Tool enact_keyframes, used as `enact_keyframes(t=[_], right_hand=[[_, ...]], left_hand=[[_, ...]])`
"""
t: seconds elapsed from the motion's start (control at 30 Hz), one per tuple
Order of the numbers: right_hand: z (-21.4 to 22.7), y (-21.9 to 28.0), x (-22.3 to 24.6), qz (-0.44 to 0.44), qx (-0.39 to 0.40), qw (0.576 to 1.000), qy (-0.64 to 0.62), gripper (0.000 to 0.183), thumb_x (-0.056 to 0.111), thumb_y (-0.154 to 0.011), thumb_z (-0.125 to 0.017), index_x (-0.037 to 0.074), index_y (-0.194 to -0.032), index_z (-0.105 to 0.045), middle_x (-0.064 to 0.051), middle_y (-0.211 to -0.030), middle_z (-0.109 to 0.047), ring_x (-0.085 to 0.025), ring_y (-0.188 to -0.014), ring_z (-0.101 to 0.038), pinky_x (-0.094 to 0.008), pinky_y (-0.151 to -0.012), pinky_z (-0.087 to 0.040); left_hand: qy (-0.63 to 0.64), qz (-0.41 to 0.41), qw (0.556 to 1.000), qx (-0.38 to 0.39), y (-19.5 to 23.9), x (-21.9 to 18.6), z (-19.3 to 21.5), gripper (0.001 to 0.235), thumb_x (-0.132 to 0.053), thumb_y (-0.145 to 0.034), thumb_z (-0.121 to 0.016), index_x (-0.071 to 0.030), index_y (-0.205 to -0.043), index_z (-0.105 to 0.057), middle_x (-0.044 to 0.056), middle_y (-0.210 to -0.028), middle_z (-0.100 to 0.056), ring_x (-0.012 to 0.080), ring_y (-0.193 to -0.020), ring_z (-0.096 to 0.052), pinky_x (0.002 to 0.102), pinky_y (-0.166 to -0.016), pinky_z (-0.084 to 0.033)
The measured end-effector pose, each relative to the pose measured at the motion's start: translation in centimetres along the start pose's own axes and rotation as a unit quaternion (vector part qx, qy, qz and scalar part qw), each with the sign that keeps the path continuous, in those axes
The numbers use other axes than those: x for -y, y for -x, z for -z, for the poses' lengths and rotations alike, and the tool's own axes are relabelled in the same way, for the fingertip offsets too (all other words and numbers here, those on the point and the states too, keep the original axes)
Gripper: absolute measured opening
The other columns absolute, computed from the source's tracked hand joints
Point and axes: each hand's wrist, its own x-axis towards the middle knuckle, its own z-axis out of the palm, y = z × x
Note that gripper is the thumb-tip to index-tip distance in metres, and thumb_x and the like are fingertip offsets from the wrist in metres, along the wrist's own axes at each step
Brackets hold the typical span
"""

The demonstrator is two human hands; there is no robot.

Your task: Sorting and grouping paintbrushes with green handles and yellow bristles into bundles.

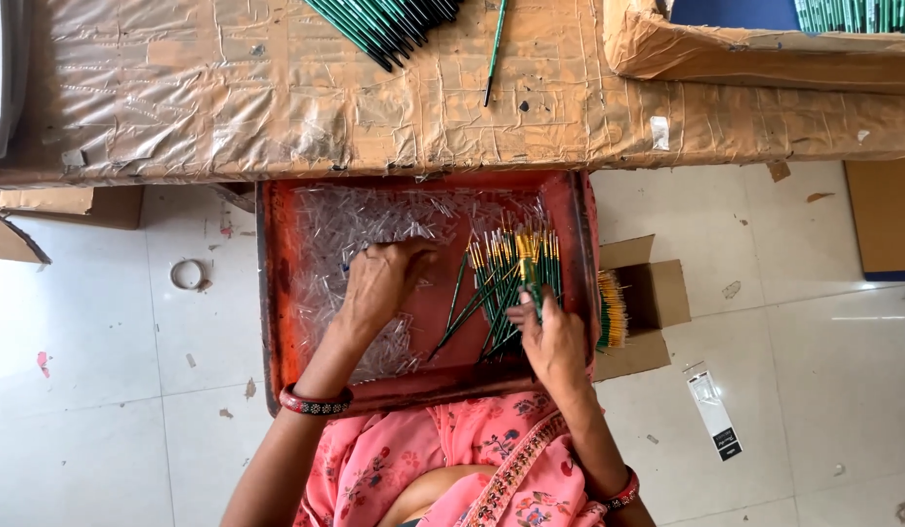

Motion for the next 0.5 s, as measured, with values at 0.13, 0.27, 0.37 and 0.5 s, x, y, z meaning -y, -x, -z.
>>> enact_keyframes(t=[0.13,0.27,0.37,0.5], right_hand=[[1.0,-0.7,-1.8,0.047,-0.067,0.995,0.051,0.028,0.021,-0.106,-0.049,0.0,-0.115,-0.065,-0.018,-0.09,-0.079,-0.026,-0.081,-0.08,-0.037,-0.066,-0.063],[-0.3,-0.6,-2.3,-0.023,0.014,0.937,-0.348,0.029,0.026,-0.113,-0.041,0.002,-0.117,-0.057,-0.019,-0.099,-0.078,-0.028,-0.089,-0.08,-0.039,-0.077,-0.068],[-2.6,0.5,-2.8,-0.052,0.081,0.871,-0.481,0.027,0.029,-0.113,-0.043,0.005,-0.119,-0.053,-0.015,-0.091,-0.073,-0.024,-0.077,-0.075,-0.038,-0.068,-0.066],[-3.9,1.1,-1.5,-0.135,0.184,0.819,-0.527,0.02,0.023,-0.107,-0.051,0.009,-0.121,-0.048,-0.002,-0.084,-0.053,-0.013,-0.068,-0.058,-0.033,-0.061,-0.061]], left_hand=[[-0.015,-0.063,0.998,-0.009,1.5,3.5,-1.9,0.025,-0.01,-0.091,-0.064,-0.022,-0.106,-0.08,0.013,-0.088,-0.077,0.0341,-0.07,-0.073,0.046,-0.064,-0.06],[-0.154,-0.083,0.98,0.093,2.0,6.1,-5.1,0.026,-0.002,-0.083,-0.066,-0.014,-0.103,-0.077,0.02,-0.076,-0.072,0.0355,-0.068,-0.072,0.046,-0.06,-0.059],[-0.205,-0.089,0.969,0.108,2.3,6.5,-6.0,0.016,0.001,-0.08,-0.067,-0.007,-0.092,-0.074,0.02,-0.078,-0.072,0.0336,-0.071,-0.073,0.044,-0.06,-0.059],[-0.299,-0.111,0.937,0.141,2.1,5.9,-5.7,0.013,0.004,-0.08,-0.067,-0.006,-0.088,-0.071,0.018,-0.077,-0.072,0.0275,-0.067,-0.074,0.039,-0.055,-0.059]])
